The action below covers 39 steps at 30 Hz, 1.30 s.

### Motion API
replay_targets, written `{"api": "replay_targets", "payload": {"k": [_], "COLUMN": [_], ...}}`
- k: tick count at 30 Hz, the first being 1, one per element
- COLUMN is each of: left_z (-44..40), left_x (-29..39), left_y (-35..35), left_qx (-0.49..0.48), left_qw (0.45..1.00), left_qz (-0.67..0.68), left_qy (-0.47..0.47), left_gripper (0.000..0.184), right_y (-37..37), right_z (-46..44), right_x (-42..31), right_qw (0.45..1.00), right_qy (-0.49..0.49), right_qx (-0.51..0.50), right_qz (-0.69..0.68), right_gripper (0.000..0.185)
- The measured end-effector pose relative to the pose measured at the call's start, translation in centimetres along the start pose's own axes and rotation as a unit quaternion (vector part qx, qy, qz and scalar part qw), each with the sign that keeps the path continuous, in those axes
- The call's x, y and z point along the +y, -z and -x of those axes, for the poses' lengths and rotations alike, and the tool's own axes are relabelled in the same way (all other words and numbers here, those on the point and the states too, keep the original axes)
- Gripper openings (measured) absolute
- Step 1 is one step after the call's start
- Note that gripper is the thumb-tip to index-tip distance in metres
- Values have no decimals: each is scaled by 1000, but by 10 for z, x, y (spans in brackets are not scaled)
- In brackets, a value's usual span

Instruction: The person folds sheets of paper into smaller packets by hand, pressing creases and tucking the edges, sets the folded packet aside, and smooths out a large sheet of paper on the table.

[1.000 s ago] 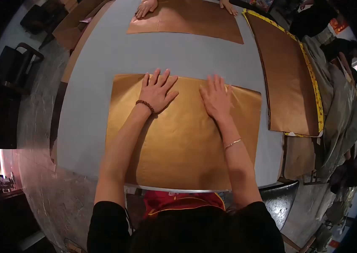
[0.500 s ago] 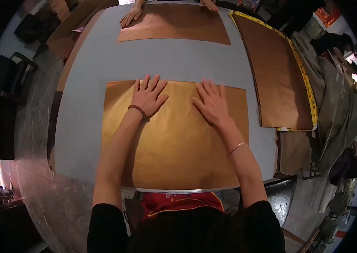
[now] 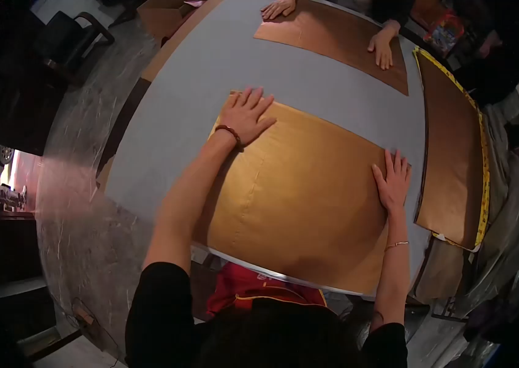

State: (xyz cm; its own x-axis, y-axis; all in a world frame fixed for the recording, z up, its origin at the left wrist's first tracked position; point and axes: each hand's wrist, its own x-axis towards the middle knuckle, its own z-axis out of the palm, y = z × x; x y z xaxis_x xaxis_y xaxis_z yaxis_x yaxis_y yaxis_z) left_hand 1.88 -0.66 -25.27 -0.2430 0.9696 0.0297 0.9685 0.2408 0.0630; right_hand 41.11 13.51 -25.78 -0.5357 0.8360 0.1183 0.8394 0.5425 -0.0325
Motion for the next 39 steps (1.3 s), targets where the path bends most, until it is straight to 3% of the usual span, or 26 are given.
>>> {"api": "replay_targets", "payload": {"k": [5,10,12,13,14,15,17,20,21,22,24,26,27,30,34,39], "left_z": [11,28,43,73,99,116,153,179,188,191,205,215,218,218,221,223], "left_x": [-66,-38,-47,-10,6,20,23,-17,-28,-30,-18,10,27,34,32,33], "left_y": [7,11,-33,-7,-2,0,-2,-15,-18,-13,-15,-8,-5,-2,-2,-2], "left_qx": [-19,2,106,143,132,123,95,88,73,20,105,55,7,9,29,17], "left_qw": [993,984,991,987,988,986,992,993,986,985,987,996,995,993,995,995], "left_qz": [-23,-99,-72,-38,10,60,-6,-81,-128,-89,-37,-59,-72,-97,-78,-66], "left_qy": [111,151,45,-60,-76,-94,-80,-12,80,143,115,44,62,70,62,71], "left_gripper": [68,68,65,55,55,55,55,58,59,59,57,57,57,58,57,58], "right_y": [-4,-17,-22,-27,-37,-43,-46,-20,-15,-11,-16,-16,-17,-19,-2,9], "right_z": [-2,-6,-8,-9,-11,-11,-14,-6,-5,-3,-5,-5,-3,-10,15,66], "right_x": [1,12,13,20,39,37,32,9,7,6,6,6,13,24,-5,-105], "right_qw": [1000,1000,1000,999,948,949,995,998,998,999,999,997,997,954,985,980], "right_qy": [-10,12,23,28,138,136,38,19,15,7,-8,-16,-24,20,2,125], "right_qx": [4,19,21,34,21,19,53,39,21,26,34,43,45,143,130,63], "right_qz": [-1,-4,-7,-2,287,286,72,48,61,29,9,-66,-61,-261,-113,-143], "right_gripper": [66,69,69,69,68,68,66,66,67,68,69,72,72,71,62,59]}}
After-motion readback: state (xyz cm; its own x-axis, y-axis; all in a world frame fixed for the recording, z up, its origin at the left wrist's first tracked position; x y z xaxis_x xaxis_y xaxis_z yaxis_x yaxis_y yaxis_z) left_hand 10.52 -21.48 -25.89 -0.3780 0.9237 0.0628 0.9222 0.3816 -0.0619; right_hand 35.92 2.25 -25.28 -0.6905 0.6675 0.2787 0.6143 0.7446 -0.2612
